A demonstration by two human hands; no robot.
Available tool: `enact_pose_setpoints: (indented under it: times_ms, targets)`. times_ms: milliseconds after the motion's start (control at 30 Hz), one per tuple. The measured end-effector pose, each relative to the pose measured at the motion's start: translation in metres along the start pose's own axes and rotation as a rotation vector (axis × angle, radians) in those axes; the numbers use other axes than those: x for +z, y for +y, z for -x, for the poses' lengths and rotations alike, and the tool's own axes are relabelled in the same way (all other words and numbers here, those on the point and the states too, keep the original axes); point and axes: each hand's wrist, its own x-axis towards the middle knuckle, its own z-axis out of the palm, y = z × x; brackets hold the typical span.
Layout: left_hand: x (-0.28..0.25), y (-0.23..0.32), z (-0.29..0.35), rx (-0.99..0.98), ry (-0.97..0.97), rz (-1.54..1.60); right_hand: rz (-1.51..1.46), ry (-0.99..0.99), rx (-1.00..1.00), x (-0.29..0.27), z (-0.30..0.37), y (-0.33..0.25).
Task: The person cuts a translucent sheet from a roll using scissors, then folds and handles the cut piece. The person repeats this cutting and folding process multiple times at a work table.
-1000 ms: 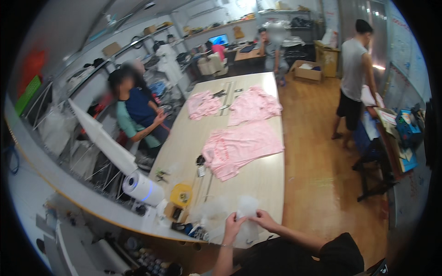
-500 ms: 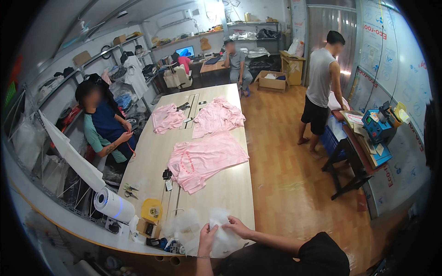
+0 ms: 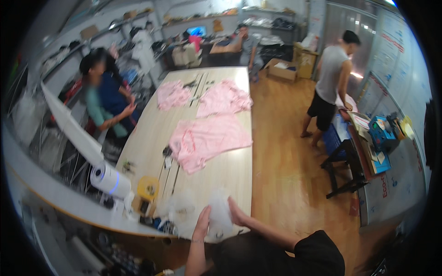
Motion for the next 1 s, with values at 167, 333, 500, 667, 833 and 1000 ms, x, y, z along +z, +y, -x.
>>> enact_pose_setpoints:
  times_ms: [167, 333, 500, 667, 833, 1000]
  targets:
    - [-0.021, -0.027, -0.016, -0.079, 0.082, -0.105, 0.030, -0.062, 0.055, -0.008, 0.007, -0.014]
    - [-0.019, -0.015, -0.014, 0.015, -0.108, 0.158, 0.213, 0.063, -0.083, 0.008, 0.014, -0.026]
    - [-0.017, 0.012, -0.002, 0.050, -0.139, 0.346, -0.023, 0.081, 0.019, -0.006, 0.004, -0.024]
    - [-0.029, 0.008, -0.004, 0.041, -0.053, 0.391, 0.001, 0.020, -0.006, -0.015, -0.002, -0.028]
    - [-0.033, 0.006, -0.005, -0.031, 0.118, 0.339, 0.234, 0.173, -0.077, -0.026, -0.014, -0.022]
    - [-0.058, -0.043, -0.020, 0.016, 0.221, 0.237, 0.327, 0.195, -0.048, -0.050, -0.038, 0.004]
